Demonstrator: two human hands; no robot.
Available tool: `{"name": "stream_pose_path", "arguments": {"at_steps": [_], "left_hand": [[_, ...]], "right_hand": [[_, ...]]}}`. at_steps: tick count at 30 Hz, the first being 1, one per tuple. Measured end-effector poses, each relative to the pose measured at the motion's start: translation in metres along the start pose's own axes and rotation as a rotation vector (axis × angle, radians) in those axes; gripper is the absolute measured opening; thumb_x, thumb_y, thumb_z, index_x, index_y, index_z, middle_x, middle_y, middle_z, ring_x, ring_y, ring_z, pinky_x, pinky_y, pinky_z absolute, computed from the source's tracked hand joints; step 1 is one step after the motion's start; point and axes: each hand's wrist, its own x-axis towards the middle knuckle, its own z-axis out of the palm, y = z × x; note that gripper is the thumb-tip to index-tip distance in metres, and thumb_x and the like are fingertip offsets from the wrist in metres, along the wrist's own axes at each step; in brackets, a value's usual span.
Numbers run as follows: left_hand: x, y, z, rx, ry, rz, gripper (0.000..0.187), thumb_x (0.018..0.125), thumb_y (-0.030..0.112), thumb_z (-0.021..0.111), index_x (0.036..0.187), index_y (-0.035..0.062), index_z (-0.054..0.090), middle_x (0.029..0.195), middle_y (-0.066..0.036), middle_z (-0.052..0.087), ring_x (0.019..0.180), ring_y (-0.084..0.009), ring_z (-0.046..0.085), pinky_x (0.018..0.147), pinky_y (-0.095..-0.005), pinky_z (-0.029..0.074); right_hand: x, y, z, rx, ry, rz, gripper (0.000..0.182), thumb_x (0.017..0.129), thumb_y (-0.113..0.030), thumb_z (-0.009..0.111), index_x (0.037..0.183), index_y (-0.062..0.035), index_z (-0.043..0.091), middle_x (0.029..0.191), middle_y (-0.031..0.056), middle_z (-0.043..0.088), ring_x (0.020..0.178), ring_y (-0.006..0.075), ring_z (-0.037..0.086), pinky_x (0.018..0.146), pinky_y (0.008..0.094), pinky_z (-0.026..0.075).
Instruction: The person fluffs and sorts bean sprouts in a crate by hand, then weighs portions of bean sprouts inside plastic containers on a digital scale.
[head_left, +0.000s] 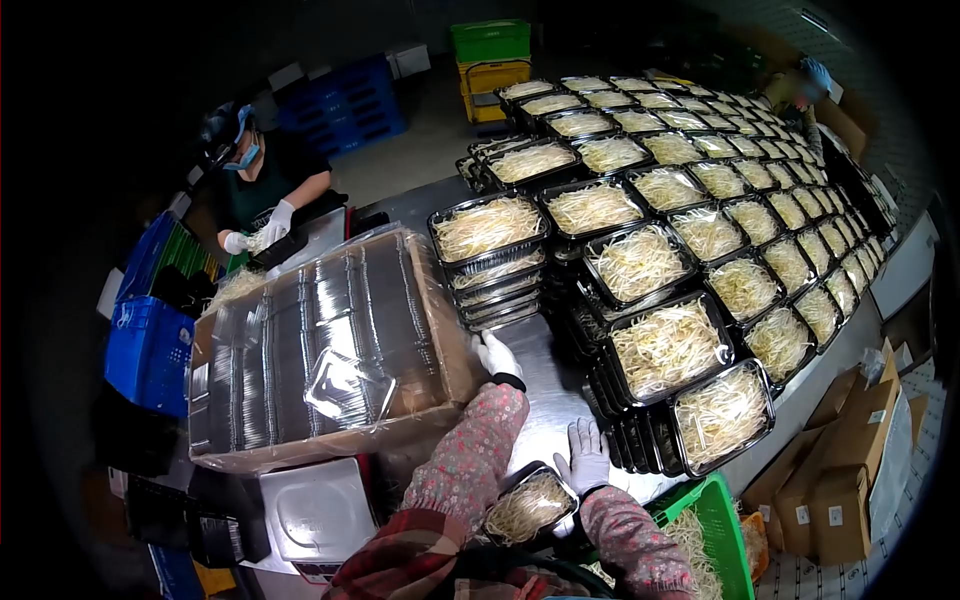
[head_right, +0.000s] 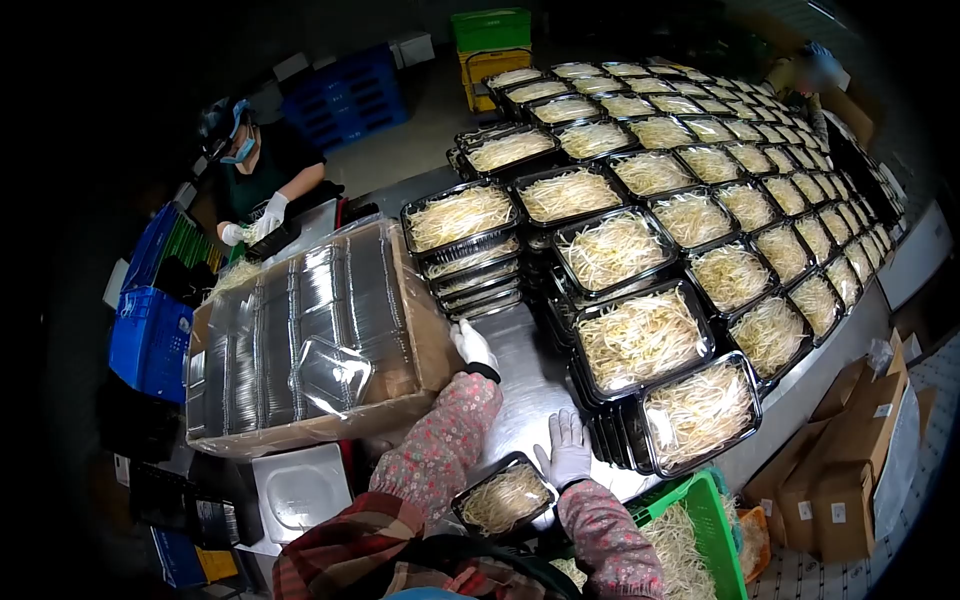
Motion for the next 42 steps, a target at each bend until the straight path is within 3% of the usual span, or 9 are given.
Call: {"name": "stream_pose_path", "arguments": {"at_steps": [2, 6, 10, 15, 20, 25, 38, 40, 42], "left_hand": [[0.012, 0.027, 0.004, 0.219, 0.091, 0.183, 0.063, 0.103, 0.043, 0.043, 0.141, -0.0077, 0.040, 0.147, -0.026, 0.042, 0.134, -0.0359, 0.042, 0.114, -0.0387, 0.032], [0.038, 0.054, 0.016, 0.107, 0.246, -0.054, 0.076, 0.098, 0.060, 0.040, 0.128, -0.0081, 0.056, 0.137, -0.023, 0.055, 0.125, -0.0376, 0.051, 0.106, -0.0371, 0.040], [0.054, 0.067, 0.028, -0.045, 0.218, -0.186, 0.089, 0.093, 0.069, 0.043, 0.146, -0.0022, 0.039, 0.148, -0.015, 0.047, 0.135, -0.0287, 0.044, 0.109, -0.0316, 0.036], [0.087, 0.038, 0.028, -0.124, -0.039, -0.157, 0.090, 0.086, 0.074, 0.051, 0.133, -0.0029, 0.057, 0.130, -0.013, 0.062, 0.114, -0.0258, 0.055, 0.099, -0.0340, 0.041], [0.186, -0.095, 0.020, -0.016, -0.193, 0.066, 0.047, 0.097, 0.046, 0.051, 0.102, 0.0030, 0.071, 0.090, -0.009, 0.071, 0.082, -0.0256, 0.062, 0.077, -0.0363, 0.049], [0.139, -0.050, 0.006, 0.478, -0.311, 0.390, 0.045, 0.099, 0.034, 0.041, 0.103, -0.0004, 0.069, 0.094, -0.018, 0.072, 0.086, -0.0337, 0.065, 0.078, -0.0402, 0.049], [0.161, -0.132, 0.066, 0.850, -0.419, 0.537, 0.040, 0.099, 0.034, 0.040, 0.120, 0.0087, 0.063, 0.092, -0.022, 0.071, 0.092, -0.0419, 0.066, 0.077, -0.0450, 0.052], [0.165, -0.162, 0.082, 1.153, -0.256, 0.376, 0.048, 0.099, 0.042, 0.037, 0.138, 0.0176, 0.051, 0.142, -0.014, 0.051, 0.132, -0.0332, 0.048, 0.101, -0.0562, 0.040], [0.148, -0.145, 0.089, 1.181, -0.411, 0.361, 0.053, 0.099, 0.048, 0.033, 0.142, 0.0193, 0.048, 0.156, -0.013, 0.032, 0.142, -0.0386, 0.031, 0.107, -0.0650, 0.029]], "right_hand": [[0.000, -0.001, 0.000, 0.009, 0.022, -0.004, 0.077, 0.092, -0.051, 0.050, 0.149, -0.0021, 0.033, 0.157, 0.0192, 0.027, 0.146, 0.0378, 0.022, 0.117, 0.0514, 0.017], [-0.002, 0.001, 0.003, -0.023, 0.001, 0.000, 0.077, 0.093, -0.053, 0.047, 0.152, -0.0058, 0.030, 0.158, 0.0169, 0.026, 0.147, 0.0352, 0.020, 0.118, 0.0511, 0.016], [-0.003, 0.004, 0.007, 0.011, 0.034, -0.007, 0.078, 0.092, -0.056, 0.047, 0.151, -0.0062, 0.032, 0.159, 0.0153, 0.027, 0.148, 0.0340, 0.020, 0.117, 0.0515, 0.014], [-0.003, 0.003, 0.007, -0.008, 0.059, -0.004, 0.077, 0.093, -0.055, 0.047, 0.150, -0.0051, 0.033, 0.157, 0.0161, 0.030, 0.146, 0.0346, 0.023, 0.116, 0.0503, 0.018], [-0.002, 0.000, -0.002, 0.011, 0.044, 0.006, 0.075, 0.093, -0.053, 0.047, 0.149, -0.0048, 0.033, 0.156, 0.0171, 0.031, 0.145, 0.0357, 0.025, 0.116, 0.0510, 0.018], [0.000, -0.002, 0.001, -0.048, 0.054, -0.009, 0.076, 0.092, -0.052, 0.051, 0.148, -0.0041, 0.035, 0.154, 0.0177, 0.033, 0.143, 0.0359, 0.027, 0.115, 0.0511, 0.020], [-0.002, 0.001, 0.008, -0.055, 0.025, -0.005, 0.076, 0.093, -0.052, 0.048, 0.149, -0.0033, 0.033, 0.155, 0.0183, 0.030, 0.145, 0.0376, 0.023, 0.117, 0.0518, 0.016], [-0.001, 0.001, 0.006, -0.037, 0.010, -0.001, 0.076, 0.095, -0.052, 0.046, 0.151, -0.0034, 0.030, 0.156, 0.0186, 0.029, 0.145, 0.0394, 0.023, 0.117, 0.0530, 0.015], [0.000, 0.001, 0.008, -0.048, 0.007, -0.003, 0.076, 0.094, -0.052, 0.046, 0.151, -0.0036, 0.030, 0.156, 0.0185, 0.029, 0.145, 0.0392, 0.023, 0.117, 0.0530, 0.015]]}}
